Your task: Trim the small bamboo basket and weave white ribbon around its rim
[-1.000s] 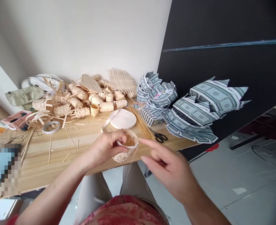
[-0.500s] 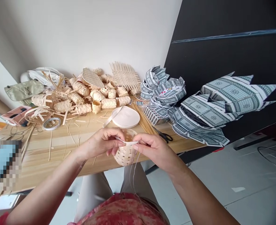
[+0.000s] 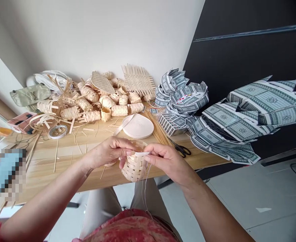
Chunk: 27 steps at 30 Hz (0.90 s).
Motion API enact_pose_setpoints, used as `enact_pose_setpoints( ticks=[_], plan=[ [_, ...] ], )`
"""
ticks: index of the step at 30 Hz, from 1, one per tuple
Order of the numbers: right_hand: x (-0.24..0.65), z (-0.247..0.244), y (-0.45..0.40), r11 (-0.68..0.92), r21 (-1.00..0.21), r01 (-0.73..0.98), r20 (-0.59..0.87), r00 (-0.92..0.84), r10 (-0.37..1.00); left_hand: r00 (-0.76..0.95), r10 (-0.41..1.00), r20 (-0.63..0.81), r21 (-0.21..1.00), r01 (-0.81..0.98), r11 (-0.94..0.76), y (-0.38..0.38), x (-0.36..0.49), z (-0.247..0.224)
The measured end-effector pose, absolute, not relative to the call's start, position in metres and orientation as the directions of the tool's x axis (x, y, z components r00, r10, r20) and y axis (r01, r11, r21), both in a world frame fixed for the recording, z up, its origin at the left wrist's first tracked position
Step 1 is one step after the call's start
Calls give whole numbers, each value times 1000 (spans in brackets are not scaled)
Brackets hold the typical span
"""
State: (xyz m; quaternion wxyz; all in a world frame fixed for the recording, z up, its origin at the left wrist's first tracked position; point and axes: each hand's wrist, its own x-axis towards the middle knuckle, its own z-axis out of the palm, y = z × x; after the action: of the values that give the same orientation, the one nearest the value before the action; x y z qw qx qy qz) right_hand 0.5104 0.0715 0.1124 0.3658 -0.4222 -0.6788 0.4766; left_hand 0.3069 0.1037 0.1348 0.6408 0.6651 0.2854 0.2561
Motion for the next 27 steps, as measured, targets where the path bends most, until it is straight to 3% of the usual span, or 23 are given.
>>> enact_pose_setpoints(
  ticks=[9, 20, 27],
  plan=[
    [512, 109, 74, 189, -967, 173, 110, -388, 915, 650, 751, 115, 991, -123, -46, 100, 312, 126],
    [501, 113, 70, 202, -951, 235, 110, -353, 929, 731, 678, -74, 994, 109, -9, 104, 299, 137],
    [498, 111, 70, 219, -934, 281, 124, -321, 939, 725, 686, -66, 997, 71, 21, 104, 298, 138]
  ],
)
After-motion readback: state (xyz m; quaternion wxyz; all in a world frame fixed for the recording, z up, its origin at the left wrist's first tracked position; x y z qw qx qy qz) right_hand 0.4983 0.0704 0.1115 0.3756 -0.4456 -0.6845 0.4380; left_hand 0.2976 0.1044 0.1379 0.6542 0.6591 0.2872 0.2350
